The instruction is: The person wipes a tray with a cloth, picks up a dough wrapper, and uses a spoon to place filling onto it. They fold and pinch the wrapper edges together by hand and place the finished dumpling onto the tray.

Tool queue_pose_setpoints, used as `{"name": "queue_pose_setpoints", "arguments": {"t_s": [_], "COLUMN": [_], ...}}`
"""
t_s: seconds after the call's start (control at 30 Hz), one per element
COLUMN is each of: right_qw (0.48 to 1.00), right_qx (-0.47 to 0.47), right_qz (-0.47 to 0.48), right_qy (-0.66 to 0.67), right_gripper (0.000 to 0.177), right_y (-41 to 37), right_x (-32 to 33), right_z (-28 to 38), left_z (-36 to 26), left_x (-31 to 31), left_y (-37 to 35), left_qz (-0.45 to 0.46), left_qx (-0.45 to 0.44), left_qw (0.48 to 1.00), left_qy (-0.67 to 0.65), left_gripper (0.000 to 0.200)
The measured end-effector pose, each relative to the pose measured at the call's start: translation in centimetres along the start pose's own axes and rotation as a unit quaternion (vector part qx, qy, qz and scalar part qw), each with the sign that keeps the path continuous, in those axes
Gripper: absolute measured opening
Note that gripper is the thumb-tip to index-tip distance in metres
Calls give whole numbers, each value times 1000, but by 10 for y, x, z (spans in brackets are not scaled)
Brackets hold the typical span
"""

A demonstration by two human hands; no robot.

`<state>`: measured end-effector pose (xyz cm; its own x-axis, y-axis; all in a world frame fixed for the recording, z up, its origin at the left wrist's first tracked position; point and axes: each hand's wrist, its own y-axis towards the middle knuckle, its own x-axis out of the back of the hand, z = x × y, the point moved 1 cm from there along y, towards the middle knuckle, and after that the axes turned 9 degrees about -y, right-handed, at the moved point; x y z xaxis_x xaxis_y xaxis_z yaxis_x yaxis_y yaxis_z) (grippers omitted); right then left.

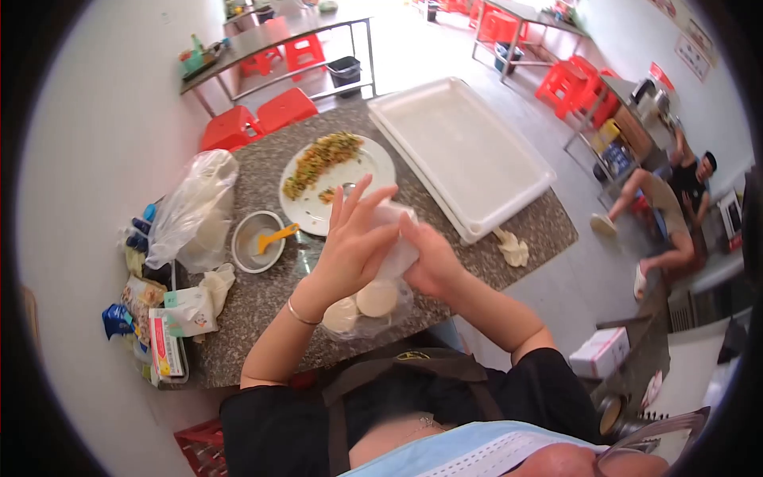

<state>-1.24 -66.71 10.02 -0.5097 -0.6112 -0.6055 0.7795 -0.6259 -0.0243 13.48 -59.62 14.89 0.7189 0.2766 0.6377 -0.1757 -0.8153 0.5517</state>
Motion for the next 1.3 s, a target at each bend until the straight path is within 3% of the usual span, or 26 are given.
{"name": "queue_pose_setpoints", "arguments": {"t_s": [0.03,0.13,0.17,0.2,0.23,0.27,0.3,0.33,0.37,0.4,0.47,0.57,0.67,0.73,0.8,0.83,0.9,0.93,1.0,1.03,1.1,1.2,1.23,1.3], "right_qw": [1000,973,923,872,788,787,653,476,510,508,516,492,450,430,440,437,288,287,367,365,482,511,407,261], "right_qx": [5,144,200,233,274,269,308,327,208,206,16,-15,-43,-62,2,6,101,106,27,29,173,251,344,286], "right_qz": [-30,-181,-320,-369,-391,-394,-342,-264,-206,-203,-39,48,110,79,-69,-69,-122,-123,-105,-103,41,30,-37,-146], "right_qy": [7,-13,-75,-219,-389,-391,-601,-772,-809,-811,-856,-869,-885,-897,-895,-897,-944,-944,-924,-925,-858,-821,-845,-910], "right_gripper": [43,35,35,34,35,35,36,37,41,41,45,54,61,66,61,61,53,53,43,43,34,25,19,17], "right_y": [4,4,6,-1,-10,-10,-6,-3,-2,-6,-8,3,37,74,110,129,156,166,175,174,168,194,210,224], "right_x": [6,50,74,103,113,132,150,166,186,181,167,141,159,194,237,246,240,237,188,174,152,193,219,246], "right_z": [7,59,78,99,119,129,135,134,120,119,114,111,113,114,128,132,143,141,125,107,79,105,121,150], "left_z": [1,-3,2,7,13,20,25,28,30,32,42,44,39,40,41,41,44,46,50,52,55,62,64,67], "left_x": [-11,-24,-25,-27,-31,-36,-40,-45,-53,-59,-74,-96,-111,-112,-110,-108,-105,-104,-98,-97,-94,-86,-85,-83], "left_y": [5,13,14,16,16,17,19,22,25,29,35,42,46,46,49,51,50,50,51,52,54,55,55,55], "left_qz": [9,20,26,27,19,11,32,31,48,64,80,141,173,200,248,259,263,271,278,289,308,315,314,308], "left_qx": [-1,6,10,12,33,54,53,55,91,126,119,53,34,35,33,37,28,22,18,14,7,-3,0,-5], "left_qw": [996,999,999,999,998,993,990,990,984,976,977,989,984,979,968,965,964,962,960,957,951,947,948,947], "left_qy": [84,33,23,19,-44,-107,-126,-130,-149,-166,-160,-13,18,12,4,-1,-4,-10,-16,-25,-37,-58,-59,-90], "left_gripper": [28,30,35,35,36,37,43,43,46,49,59,73,79,82,87,90,92,94,97,97,98,99,99,101]}}
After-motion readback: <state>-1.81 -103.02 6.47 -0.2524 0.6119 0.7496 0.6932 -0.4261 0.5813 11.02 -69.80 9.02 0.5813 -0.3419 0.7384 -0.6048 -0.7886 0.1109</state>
